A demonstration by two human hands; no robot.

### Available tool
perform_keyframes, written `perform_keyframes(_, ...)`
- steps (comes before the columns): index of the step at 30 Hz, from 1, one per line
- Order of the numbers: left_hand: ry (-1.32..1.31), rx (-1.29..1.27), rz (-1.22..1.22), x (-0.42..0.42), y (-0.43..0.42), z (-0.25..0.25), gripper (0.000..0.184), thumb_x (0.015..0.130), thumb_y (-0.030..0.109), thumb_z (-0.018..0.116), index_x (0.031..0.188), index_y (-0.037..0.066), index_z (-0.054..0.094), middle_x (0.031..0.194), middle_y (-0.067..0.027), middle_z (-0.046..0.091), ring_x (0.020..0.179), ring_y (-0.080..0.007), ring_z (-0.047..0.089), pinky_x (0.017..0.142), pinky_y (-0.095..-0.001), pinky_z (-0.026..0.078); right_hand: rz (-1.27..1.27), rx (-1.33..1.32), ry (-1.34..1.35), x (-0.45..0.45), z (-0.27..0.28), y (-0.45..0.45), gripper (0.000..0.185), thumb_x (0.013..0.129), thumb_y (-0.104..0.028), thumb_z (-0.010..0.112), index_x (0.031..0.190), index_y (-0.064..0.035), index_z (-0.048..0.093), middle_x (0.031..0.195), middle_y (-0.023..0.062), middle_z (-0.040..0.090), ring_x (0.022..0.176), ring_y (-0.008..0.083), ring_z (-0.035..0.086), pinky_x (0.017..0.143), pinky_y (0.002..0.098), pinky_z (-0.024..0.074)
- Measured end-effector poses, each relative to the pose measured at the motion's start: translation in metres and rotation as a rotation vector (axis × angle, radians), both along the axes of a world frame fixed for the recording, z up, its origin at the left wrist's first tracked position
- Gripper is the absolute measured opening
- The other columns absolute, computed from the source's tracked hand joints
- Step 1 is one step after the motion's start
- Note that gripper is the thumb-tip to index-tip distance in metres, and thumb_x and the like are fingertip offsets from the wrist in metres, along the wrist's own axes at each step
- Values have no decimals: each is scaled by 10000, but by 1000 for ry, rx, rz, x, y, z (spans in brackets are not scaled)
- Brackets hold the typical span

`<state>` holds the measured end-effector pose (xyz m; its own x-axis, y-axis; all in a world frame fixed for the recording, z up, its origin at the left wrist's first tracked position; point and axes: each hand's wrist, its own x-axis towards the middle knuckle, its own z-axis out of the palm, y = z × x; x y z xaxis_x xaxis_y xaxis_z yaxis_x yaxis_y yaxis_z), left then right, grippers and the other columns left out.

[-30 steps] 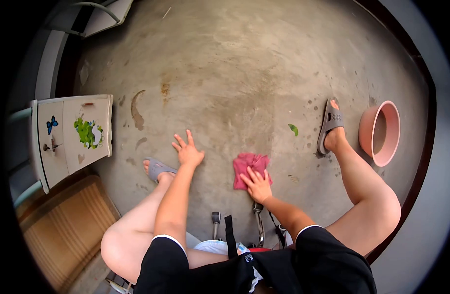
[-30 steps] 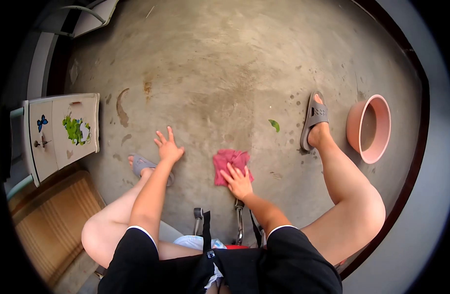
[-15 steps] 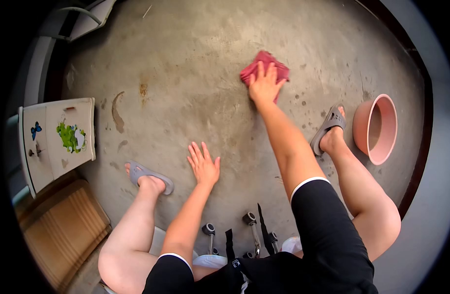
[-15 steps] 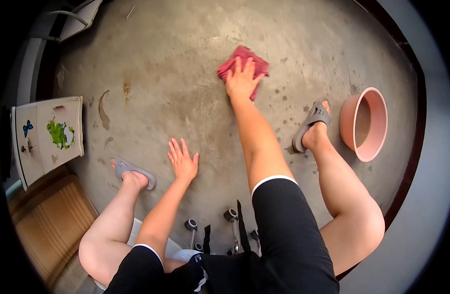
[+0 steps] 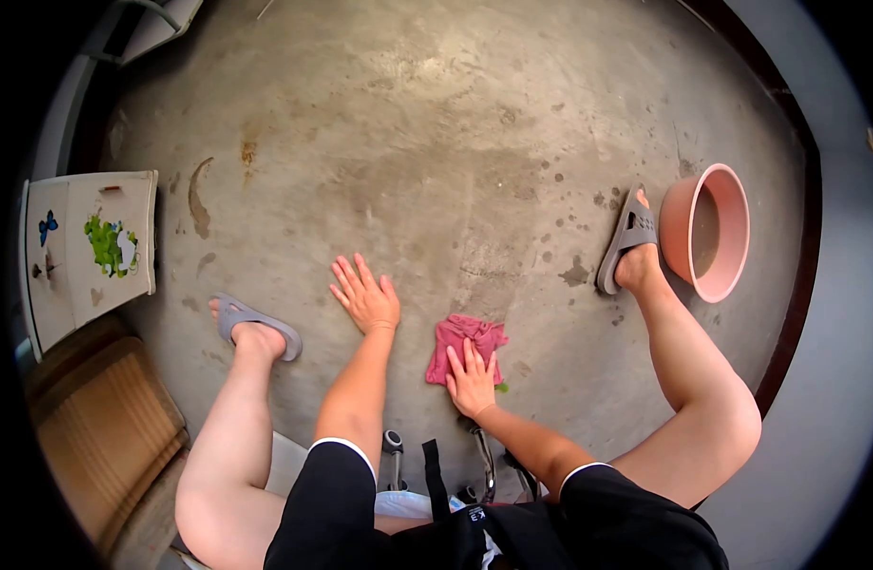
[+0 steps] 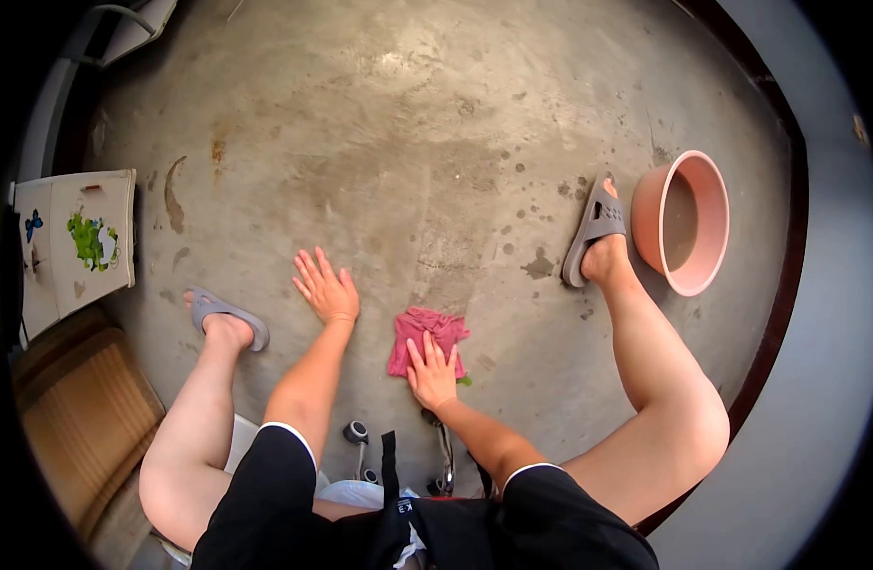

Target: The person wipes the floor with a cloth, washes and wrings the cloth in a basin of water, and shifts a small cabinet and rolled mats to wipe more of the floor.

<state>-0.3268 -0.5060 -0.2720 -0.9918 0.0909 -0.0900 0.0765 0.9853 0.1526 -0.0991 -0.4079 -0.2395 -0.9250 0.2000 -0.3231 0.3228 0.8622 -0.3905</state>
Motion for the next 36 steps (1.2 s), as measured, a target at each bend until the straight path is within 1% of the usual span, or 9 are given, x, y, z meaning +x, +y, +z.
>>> perform_keyframes(3, 36, 11, 3, 4, -3, -1, 676, 853, 284, 498, 1448, 90, 243, 1524, -167, 127, 1416, -325, 76, 1125, -509, 61, -31, 44, 108, -55, -1, 12, 672, 813, -302, 592, 1420, -189, 327, 1495, 146, 217, 1352, 272, 272, 1056, 616, 156)
perform_keyframes(10, 52, 29, -6, 0, -5, -2, 672, 835, 258, 498, 1441, 83, 264, 1524, -168, 129, 1415, -328, 76, 1124, -509, 62, -277, 306, 353, -287, -17, 106, 637, 858, -348, 511, 1427, -151, 305, 1497, 157, 214, 1367, 270, 252, 1068, 612, 127)
perform_keyframes(13, 43, 29, -9, 0, -5, 1, 677, 829, 256, 502, 1440, 81, 267, 1523, -171, 130, 1415, -331, 78, 1124, -508, 65, -394, 438, 286, -328, -22, 161, 629, 878, -391, 460, 1432, -146, 290, 1502, 155, 206, 1383, 272, 219, 1066, 623, 119)
perform_keyframes(16, 69, 47, -17, -1, -11, -6, 681, 825, 258, 502, 1440, 83, 267, 1523, -171, 131, 1414, -331, 82, 1123, -507, 69, -493, 479, 225, -318, -24, 183, 631, 887, -398, 453, 1436, -139, 281, 1504, 156, 202, 1388, 272, 208, 1051, 639, 143)
perform_keyframes(19, 69, 15, -19, -3, -12, -7, 693, 815, 280, 517, 1433, 76, 279, 1515, -182, 156, 1410, -336, 103, 1122, -520, 74, -635, 469, 173, -255, -20, 173, 654, 874, -370, 494, 1436, -122, 271, 1507, 159, 192, 1389, 278, 203, 1029, 644, 195)
perform_keyframes(23, 96, 11, -23, -2, -12, -7, 680, 817, 282, 519, 1426, 79, 294, 1514, -181, 162, 1410, -329, 111, 1122, -516, 84, -712, 392, 38, -117, -10, 102, 706, 846, -262, 557, 1447, -90, 228, 1515, 171, 148, 1390, 301, 184, 1059, 578, 220)
perform_keyframes(27, 104, 19, -27, 0, -9, -7, 673, 837, 271, 501, 1442, 98, 264, 1521, -169, 145, 1414, -317, 99, 1122, -506, 83, -702, 123, -143, 7, 1, 23, 788, 798, -178, 587, 1457, -76, 168, 1520, 200, 82, 1400, 360, 111, 1086, 581, 152)
perform_keyframes(31, 120, 19, -33, 0, -11, -9, 668, 839, 271, 501, 1441, 100, 267, 1520, -166, 148, 1414, -315, 99, 1121, -507, 85, -743, 95, -67, 3, -9, 27, 763, 785, -130, 560, 1452, -92, 192, 1527, 171, 88, 1408, 340, 98, 1083, 604, 100)
perform_keyframes(36, 95, -5, -9, -2, -12, -13, 672, 836, 271, 503, 1440, 97, 267, 1521, -166, 146, 1415, -315, 96, 1122, -507, 81, -603, 212, 208, -128, -20, 147, 679, 821, -160, 520, 1442, -110, 249, 1522, 127, 161, 1403, 283, 158, 1084, 597, 89)
